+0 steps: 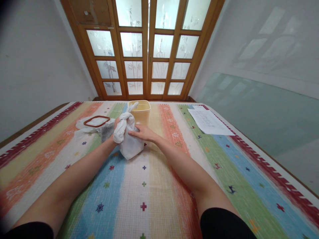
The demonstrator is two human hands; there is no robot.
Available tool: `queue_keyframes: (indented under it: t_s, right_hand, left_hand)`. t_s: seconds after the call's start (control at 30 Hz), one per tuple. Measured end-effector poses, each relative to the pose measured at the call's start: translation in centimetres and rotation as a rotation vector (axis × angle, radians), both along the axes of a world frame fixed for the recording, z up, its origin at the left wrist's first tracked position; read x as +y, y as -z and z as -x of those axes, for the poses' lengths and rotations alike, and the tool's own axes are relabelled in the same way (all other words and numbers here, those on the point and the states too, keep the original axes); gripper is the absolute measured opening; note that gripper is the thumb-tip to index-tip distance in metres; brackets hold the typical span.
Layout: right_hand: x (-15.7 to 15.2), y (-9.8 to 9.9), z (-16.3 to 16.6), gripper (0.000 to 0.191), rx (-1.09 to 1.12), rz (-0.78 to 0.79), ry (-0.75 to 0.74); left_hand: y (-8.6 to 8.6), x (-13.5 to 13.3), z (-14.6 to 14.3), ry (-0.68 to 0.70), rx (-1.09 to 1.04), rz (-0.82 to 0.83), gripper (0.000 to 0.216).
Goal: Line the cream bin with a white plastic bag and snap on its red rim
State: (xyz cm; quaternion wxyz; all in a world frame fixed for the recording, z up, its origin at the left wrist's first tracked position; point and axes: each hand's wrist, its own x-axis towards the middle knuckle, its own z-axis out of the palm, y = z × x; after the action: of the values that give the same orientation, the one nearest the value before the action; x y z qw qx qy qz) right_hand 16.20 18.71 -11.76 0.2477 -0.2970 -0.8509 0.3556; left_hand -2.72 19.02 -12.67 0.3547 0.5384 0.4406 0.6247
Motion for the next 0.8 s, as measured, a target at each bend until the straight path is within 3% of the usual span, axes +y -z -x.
queue_keyframes:
  t_s: [0.1,0.23,0.37,0.53,0.8]
  right_hand:
    - [-0.7,0.3,0.4,0.057,-0.013,0.006,-0.012]
    - [-1.6,0.6,0.9,0.057,0.021,-0.128,-0.051]
    - [-1.5,1.4,1.3,0.047,-0.041,-0.214,0.078]
    - [-1.1,2.1,1.5,0.036,0.009,-0.197,0.098]
    - [-0.9,2.6,1.6,0.029,0.067,-0.191,0.09]
  left_hand:
    - [0.1,-0.4,0.2,-0.104,0.005,-0.008,0.019]
    - [-0.1,-0.9,-0.3,-0.14,0.03,-0.015,0.022]
    - [-0.3,-1.2,-0.6,-0.116,0.08,-0.034,0.023]
    - [-0.3,-1.2,-0.6,-0.005,0.06,-0.007,0.026]
    - [-1.0,-1.9,-1.1,-0.069,0.143,-0.084,0.028]
